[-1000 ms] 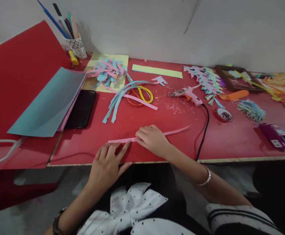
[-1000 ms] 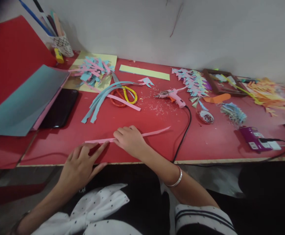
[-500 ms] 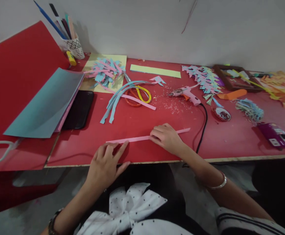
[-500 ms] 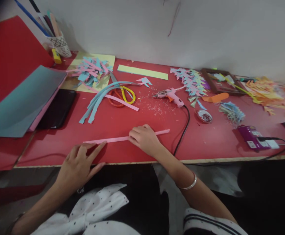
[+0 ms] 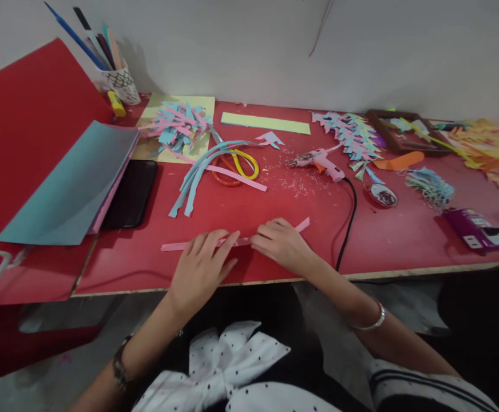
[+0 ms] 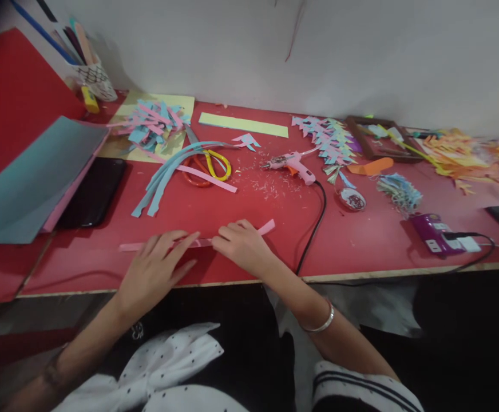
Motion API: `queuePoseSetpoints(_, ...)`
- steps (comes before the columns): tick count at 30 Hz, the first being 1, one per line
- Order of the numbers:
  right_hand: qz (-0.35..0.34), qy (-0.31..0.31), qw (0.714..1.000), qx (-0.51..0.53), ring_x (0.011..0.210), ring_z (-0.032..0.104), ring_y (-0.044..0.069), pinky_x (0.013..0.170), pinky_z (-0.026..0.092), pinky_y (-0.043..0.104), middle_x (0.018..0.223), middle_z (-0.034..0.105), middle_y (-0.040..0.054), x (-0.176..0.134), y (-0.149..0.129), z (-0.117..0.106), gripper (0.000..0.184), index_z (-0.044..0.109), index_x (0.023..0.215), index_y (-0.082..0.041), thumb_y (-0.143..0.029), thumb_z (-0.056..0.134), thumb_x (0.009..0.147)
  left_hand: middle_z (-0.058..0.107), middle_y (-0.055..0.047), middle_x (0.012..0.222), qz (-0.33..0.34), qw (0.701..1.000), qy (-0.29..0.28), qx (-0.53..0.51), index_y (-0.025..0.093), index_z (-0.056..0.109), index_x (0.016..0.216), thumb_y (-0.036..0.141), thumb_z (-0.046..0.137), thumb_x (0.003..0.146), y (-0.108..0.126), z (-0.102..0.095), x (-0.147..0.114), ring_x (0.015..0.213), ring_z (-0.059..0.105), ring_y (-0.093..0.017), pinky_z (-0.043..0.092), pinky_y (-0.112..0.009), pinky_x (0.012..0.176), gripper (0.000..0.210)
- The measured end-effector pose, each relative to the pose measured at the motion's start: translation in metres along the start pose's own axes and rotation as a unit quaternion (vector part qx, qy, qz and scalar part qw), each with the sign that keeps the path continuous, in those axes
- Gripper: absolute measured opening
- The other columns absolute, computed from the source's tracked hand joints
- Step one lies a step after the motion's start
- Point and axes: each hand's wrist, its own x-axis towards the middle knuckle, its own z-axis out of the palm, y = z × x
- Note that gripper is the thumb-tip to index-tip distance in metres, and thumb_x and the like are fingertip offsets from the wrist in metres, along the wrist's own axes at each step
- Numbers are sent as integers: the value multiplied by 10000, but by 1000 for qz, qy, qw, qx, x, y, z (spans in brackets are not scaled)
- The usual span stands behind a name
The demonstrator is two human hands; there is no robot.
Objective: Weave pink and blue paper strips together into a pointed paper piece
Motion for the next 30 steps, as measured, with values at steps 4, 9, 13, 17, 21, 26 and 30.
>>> queuePoseSetpoints(4, -9, 22, 999, 28, 641, 441, 125, 653, 266, 255, 662, 554, 9, 2, -4, 1, 291, 595, 735, -172, -229, 359, 895, 615, -37, 814, -5, 995, -55, -80, 175, 599, 924, 199, 434, 836, 5, 8, 17, 739, 544, -175, 431, -289, 658, 189)
queuePoseSetpoints(9, 44, 36, 994, 97, 624, 451, 127, 597, 279, 242, 663, 570, 28, -13, 8, -2, 341, 594, 718, -150, -306, 349, 896, 618, -29, 749, -48, 989, -28, -139, 159, 609, 776, 252, 439, 843, 0, 10, 17, 711, 564, -153, 429, -255, 636, 205)
queuePoseSetpoints(13, 83, 41, 987, 132, 623, 449, 130, 605, 295, 236, 659, 565, 41, -23, 16, -4, 337, 590, 717, -142, -313, 356, 890, 622, -27, 732, -86, 986, -26, -141, 162, 607, 740, 291, 457, 832, -1, 9, 19, 693, 578, -152, 411, -243, 586, 218)
queuePoseSetpoints(17, 106, 39, 982, 154, 614, 450, 128, 600, 290, 234, 641, 555, 34, -25, 19, -3, 300, 572, 690, -143, -306, 397, 872, 618, -9, 699, -118, 982, -39, -143, 174, 598, 718, 313, 494, 810, 0, 8, 22, 658, 575, -141, 381, -229, 541, 197)
queuePoseSetpoints(21, 121, 25, 979, 164, 603, 451, 122, 592, 273, 233, 630, 546, 22, -23, 20, -4, 260, 556, 675, -151, -298, 433, 851, 612, -2, 693, -137, 980, -54, -135, 177, 584, 705, 329, 520, 793, 1, 8, 23, 654, 570, -137, 369, -225, 536, 187)
queuePoseSetpoints(26, 139, 17, 977, 159, 598, 444, 119, 590, 257, 239, 624, 529, 17, -21, 19, -6, 250, 530, 643, -150, -286, 452, 838, 607, -7, 703, -139, 981, -66, -116, 173, 573, 719, 322, 510, 800, 1, 8, 24, 658, 567, -140, 367, -228, 544, 181)
queuePoseSetpoints(30, 155, 22, 977, 142, 587, 433, 115, 595, 254, 244, 615, 514, 8, -22, 18, -6, 249, 515, 626, -153, -279, 454, 832, 608, -14, 707, -126, 985, -62, -97, 175, 568, 715, 324, 487, 814, 2, 9, 24, 665, 563, -145, 368, -234, 557, 197)
